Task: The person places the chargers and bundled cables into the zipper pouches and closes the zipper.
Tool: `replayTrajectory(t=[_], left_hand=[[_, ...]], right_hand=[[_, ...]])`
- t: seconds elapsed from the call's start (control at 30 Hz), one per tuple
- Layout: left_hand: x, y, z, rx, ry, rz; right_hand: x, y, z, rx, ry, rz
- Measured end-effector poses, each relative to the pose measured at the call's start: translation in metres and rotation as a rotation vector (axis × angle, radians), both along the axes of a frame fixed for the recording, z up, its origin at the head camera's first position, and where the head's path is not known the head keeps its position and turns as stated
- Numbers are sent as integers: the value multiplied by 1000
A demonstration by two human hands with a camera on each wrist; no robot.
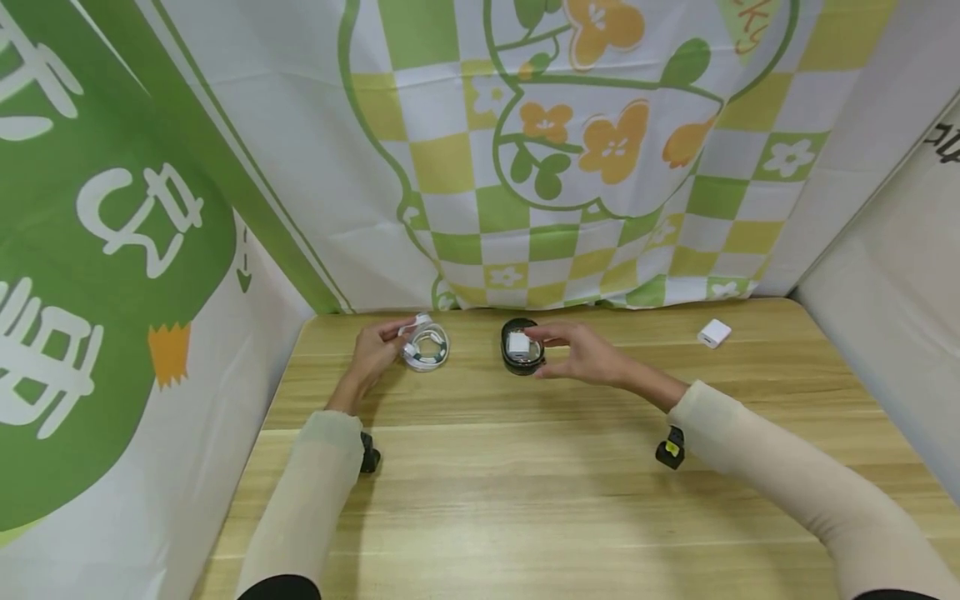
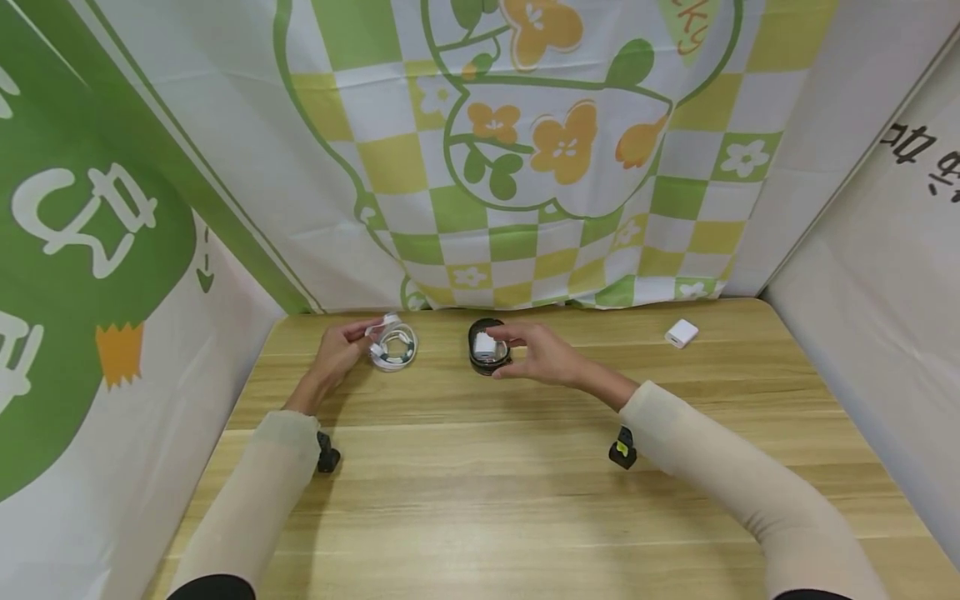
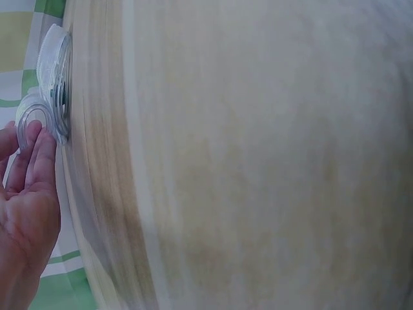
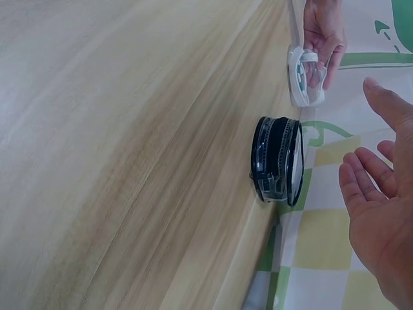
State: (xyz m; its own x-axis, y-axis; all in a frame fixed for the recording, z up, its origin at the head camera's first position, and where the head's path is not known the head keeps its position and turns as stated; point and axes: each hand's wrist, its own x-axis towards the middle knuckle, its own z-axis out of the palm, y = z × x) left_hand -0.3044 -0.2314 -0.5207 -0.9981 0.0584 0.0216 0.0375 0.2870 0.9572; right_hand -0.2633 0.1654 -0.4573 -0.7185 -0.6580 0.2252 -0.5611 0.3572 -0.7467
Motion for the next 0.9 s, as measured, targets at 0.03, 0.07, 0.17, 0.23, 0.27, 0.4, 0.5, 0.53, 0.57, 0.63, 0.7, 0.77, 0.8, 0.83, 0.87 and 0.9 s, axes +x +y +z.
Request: replayTrajectory(t=[0.03,0.07,0.17,0.23,0.27,0.4,0.5,0.53,0.57,0.63,0.7,0.77,0.8,0.83,0.87,0.9], left_hand=[[3,1,4,-4,5,-4],[6,3,9,-3,2,-6],[11,6,20,4,-15,-14],[10,6,20,12,-22,-14],[8,5,16,17,-26,-11],[-1,0,0,17,-4,4],[-2,0,-4,1,4,22],[-2,0,-4,-7,7,23],[-3,0,-5,-9,7,24],[-3,0,-5,-23,9,24],[-2,1,-5,-31,6,23],[-2,1,-4,-30,-2,22],[-2,1,-4,-31,-4,23],[-2,1,-4,-27,-8,24],[-2,0,-4,-22,-12,25],[-2,0,-4,-16,-16,26]], right_hand=[[0,1,0,0,1,2],[0,2,-1,2,6,2],[0,6,-1,14,23,-4],[0,8,0,25,43,-5],[-1,10,0,27,53,-4],[-2,16,-1,37,69,4],[-2,22,-1,48,62,-5],[-2,24,-1,52,60,-11],[-2,26,-1,53,57,-17],[-2,30,0,52,52,-25],[-2,34,0,52,51,-30],[-3,37,1,58,53,-37],[-3,39,1,63,56,-39],[-4,41,1,74,61,-44],[-4,42,2,83,63,-49],[-5,44,2,91,66,-51]])
